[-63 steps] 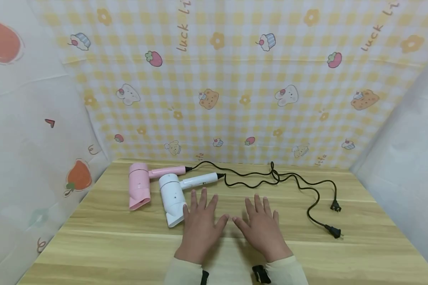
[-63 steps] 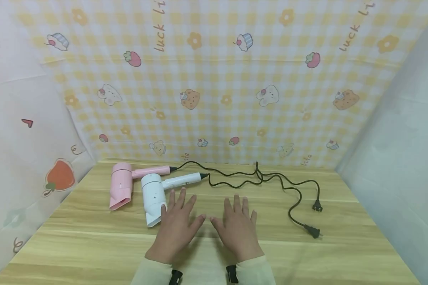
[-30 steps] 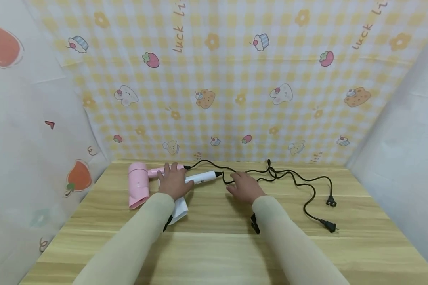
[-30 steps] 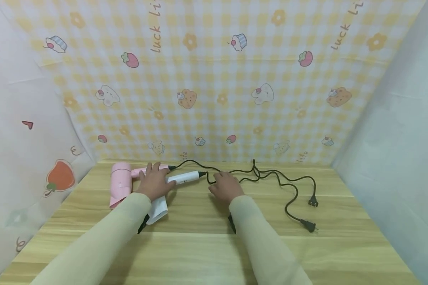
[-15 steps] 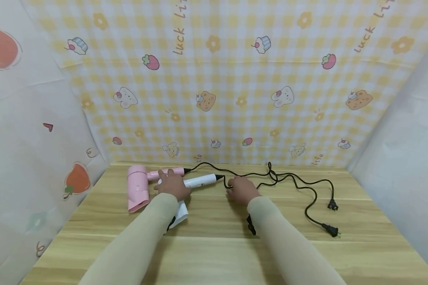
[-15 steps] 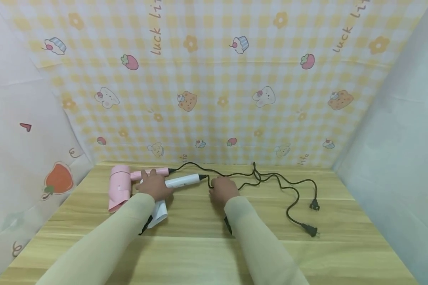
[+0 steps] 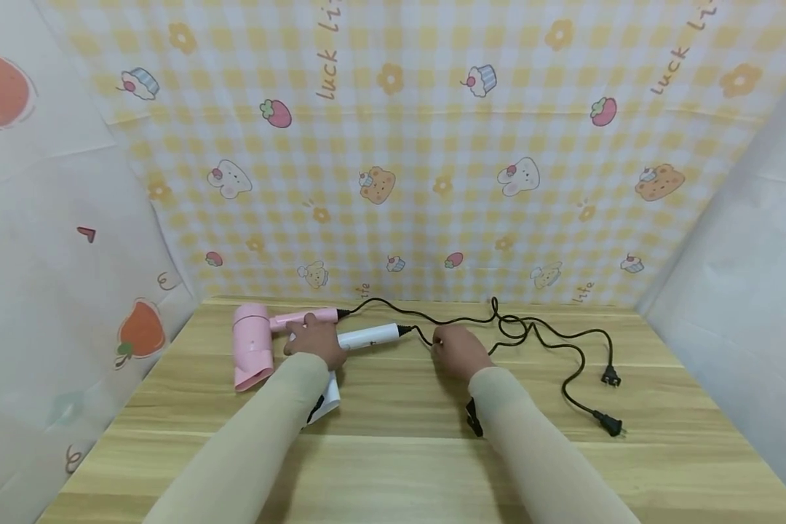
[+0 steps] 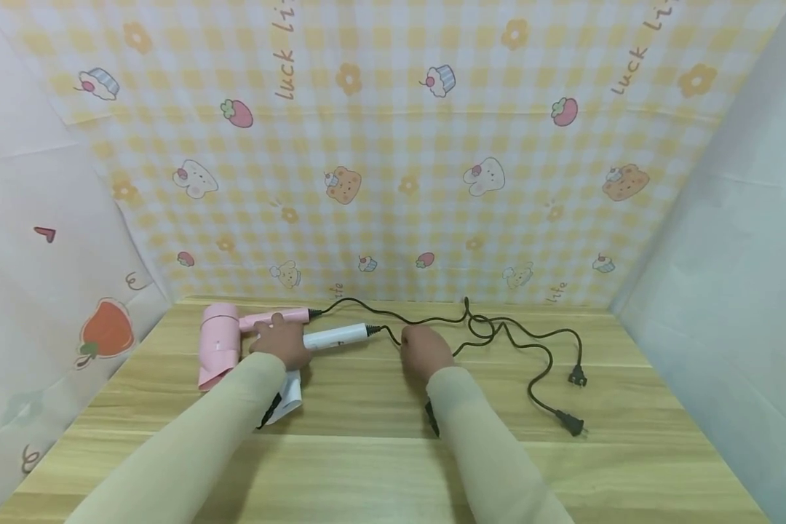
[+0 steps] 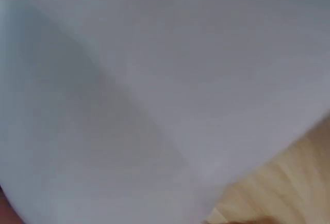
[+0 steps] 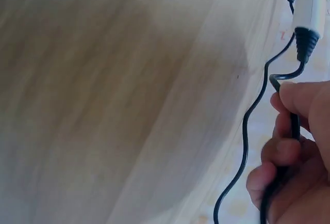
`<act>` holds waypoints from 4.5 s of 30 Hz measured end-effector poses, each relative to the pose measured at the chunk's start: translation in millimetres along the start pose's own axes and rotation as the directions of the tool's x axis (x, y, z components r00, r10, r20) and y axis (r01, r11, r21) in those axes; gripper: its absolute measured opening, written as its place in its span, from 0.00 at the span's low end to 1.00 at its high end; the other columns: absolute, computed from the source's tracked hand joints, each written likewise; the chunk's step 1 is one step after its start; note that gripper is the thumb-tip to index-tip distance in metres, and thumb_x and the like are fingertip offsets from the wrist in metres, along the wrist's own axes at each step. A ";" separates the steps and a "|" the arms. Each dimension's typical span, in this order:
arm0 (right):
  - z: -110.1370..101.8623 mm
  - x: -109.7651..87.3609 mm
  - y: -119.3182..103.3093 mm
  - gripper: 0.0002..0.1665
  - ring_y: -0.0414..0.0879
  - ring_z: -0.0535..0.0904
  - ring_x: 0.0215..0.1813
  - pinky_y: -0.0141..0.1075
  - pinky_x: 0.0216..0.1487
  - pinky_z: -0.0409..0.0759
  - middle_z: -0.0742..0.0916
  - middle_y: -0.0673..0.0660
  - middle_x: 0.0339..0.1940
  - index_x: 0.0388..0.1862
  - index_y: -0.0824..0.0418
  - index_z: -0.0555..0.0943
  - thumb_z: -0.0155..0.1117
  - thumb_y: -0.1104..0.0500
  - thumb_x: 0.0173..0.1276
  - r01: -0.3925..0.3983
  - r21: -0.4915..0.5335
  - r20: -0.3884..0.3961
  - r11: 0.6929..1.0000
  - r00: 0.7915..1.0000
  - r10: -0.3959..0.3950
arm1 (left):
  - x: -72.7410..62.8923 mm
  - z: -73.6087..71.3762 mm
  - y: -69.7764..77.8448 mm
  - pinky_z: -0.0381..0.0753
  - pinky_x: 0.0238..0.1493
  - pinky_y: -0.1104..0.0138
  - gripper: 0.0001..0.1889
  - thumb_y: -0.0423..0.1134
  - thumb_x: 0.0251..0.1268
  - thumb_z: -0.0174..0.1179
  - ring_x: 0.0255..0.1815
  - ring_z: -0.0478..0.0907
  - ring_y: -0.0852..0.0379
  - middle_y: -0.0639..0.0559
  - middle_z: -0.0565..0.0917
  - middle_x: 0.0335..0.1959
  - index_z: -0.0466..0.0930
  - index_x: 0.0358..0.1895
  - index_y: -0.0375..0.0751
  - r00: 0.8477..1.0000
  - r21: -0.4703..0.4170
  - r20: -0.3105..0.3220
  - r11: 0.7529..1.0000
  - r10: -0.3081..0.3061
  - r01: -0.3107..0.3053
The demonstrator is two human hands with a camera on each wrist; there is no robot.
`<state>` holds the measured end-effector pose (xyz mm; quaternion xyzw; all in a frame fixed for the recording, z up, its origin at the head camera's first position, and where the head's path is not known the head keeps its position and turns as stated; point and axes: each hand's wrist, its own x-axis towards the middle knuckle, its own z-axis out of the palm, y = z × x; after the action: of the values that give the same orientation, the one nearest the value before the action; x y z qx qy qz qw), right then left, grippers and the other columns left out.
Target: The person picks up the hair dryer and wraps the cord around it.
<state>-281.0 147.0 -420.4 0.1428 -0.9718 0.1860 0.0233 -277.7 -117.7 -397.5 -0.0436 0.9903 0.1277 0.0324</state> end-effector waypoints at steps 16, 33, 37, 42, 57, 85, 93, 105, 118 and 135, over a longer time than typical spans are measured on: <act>-25.6 -43.0 11.4 0.11 0.44 0.77 0.30 0.43 0.35 0.77 0.87 0.55 0.37 0.47 0.60 0.83 0.56 0.56 0.76 -0.080 0.250 -0.134 0.965 0.984 0.116 | -43.9 -24.2 -23.3 0.75 0.34 0.40 0.24 0.32 0.49 0.63 0.61 0.54 0.20 0.27 0.60 0.66 0.82 0.55 0.41 0.961 -0.146 -0.247 0.975 0.126 -0.166; -50.0 -108.0 -51.4 0.10 0.43 0.79 0.37 0.42 0.40 0.80 0.86 0.55 0.39 0.42 0.63 0.84 0.58 0.69 0.66 0.083 0.158 -0.341 0.984 0.940 -0.025 | -140.8 -24.6 28.4 0.74 0.38 0.37 0.17 0.28 0.48 0.69 0.60 0.57 0.24 0.30 0.64 0.66 0.85 0.46 0.38 0.818 -0.321 -0.575 0.923 -0.014 -0.210; -54.5 -116.4 -55.3 0.11 0.38 0.73 0.30 0.35 0.33 0.76 0.82 0.49 0.34 0.43 0.61 0.85 0.59 0.70 0.67 0.153 0.110 -0.320 0.982 0.941 -0.111 | -143.8 -20.7 34.7 0.74 0.35 0.37 0.17 0.27 0.45 0.70 0.60 0.59 0.27 0.30 0.66 0.64 0.85 0.44 0.39 0.792 -0.293 -0.610 0.924 0.018 -0.246; -59.3 -120.2 -54.9 0.11 0.37 0.76 0.34 0.34 0.34 0.77 0.82 0.48 0.37 0.45 0.58 0.86 0.62 0.70 0.68 0.217 0.101 -0.326 0.971 0.929 -0.174 | -142.5 -18.6 34.8 0.74 0.34 0.39 0.17 0.27 0.43 0.70 0.59 0.60 0.29 0.31 0.68 0.62 0.86 0.42 0.39 0.769 -0.261 -0.638 0.927 0.042 -0.268; -66.7 -124.1 -54.6 0.13 0.36 0.71 0.31 0.32 0.30 0.73 0.80 0.46 0.36 0.45 0.57 0.85 0.65 0.71 0.66 0.307 0.043 -0.345 0.951 0.898 -0.274 | -137.1 -20.1 30.0 0.74 0.38 0.40 0.19 0.25 0.36 0.75 0.59 0.61 0.28 0.31 0.70 0.61 0.86 0.38 0.39 0.714 -0.194 -0.690 0.922 0.115 -0.336; -69.1 -119.7 -49.6 0.06 0.36 0.64 0.24 0.32 0.25 0.67 0.75 0.44 0.28 0.33 0.55 0.83 0.64 0.66 0.69 0.286 0.176 -0.419 0.942 0.888 -0.191 | -137.0 -32.5 29.0 0.70 0.49 0.43 0.20 0.29 0.39 0.73 0.61 0.59 0.31 0.38 0.68 0.65 0.86 0.42 0.42 0.796 -0.328 -0.586 0.854 0.152 -0.404; -70.6 -119.3 -47.5 0.07 0.37 0.61 0.20 0.33 0.23 0.64 0.69 0.46 0.19 0.33 0.59 0.81 0.60 0.67 0.71 0.191 0.199 -0.380 0.961 0.919 -0.104 | -137.5 -32.4 31.0 0.72 0.48 0.45 0.21 0.28 0.36 0.76 0.60 0.60 0.31 0.38 0.68 0.64 0.86 0.41 0.42 0.750 -0.292 -0.635 0.842 0.184 -0.454; -64.8 -118.0 -62.5 0.10 0.32 0.59 0.20 0.29 0.21 0.63 0.70 0.41 0.20 0.30 0.55 0.84 0.58 0.68 0.62 0.349 0.064 -0.327 0.935 0.892 -0.311 | -132.7 -34.6 28.9 0.68 0.51 0.42 0.20 0.26 0.36 0.75 0.59 0.61 0.31 0.36 0.70 0.63 0.87 0.40 0.40 0.694 -0.227 -0.701 0.872 0.163 -0.434; -72.5 -124.9 -58.4 0.09 0.34 0.71 0.30 0.29 0.30 0.72 0.78 0.42 0.31 0.41 0.60 0.85 0.63 0.70 0.65 0.488 0.050 -0.410 0.871 0.805 -0.428 | -128.3 -29.1 25.9 0.67 0.54 0.39 0.20 0.28 0.35 0.76 0.57 0.61 0.27 0.33 0.71 0.60 0.89 0.40 0.41 0.646 -0.118 -0.731 0.893 0.217 -0.434; -76.9 -126.6 -61.6 0.22 0.35 0.73 0.25 0.29 0.25 0.75 0.78 0.47 0.26 0.36 0.60 0.75 0.81 0.63 0.49 0.321 0.088 -0.589 0.943 0.780 -0.210 | -128.3 -34.5 20.5 0.65 0.56 0.41 0.21 0.27 0.31 0.77 0.56 0.63 0.29 0.33 0.74 0.57 0.89 0.38 0.41 0.601 -0.069 -0.753 0.875 0.270 -0.480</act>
<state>-142.7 154.6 -339.5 0.2180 -0.8681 0.3038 0.3264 -154.0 -96.7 -349.4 0.1166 0.8810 0.2348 -0.3939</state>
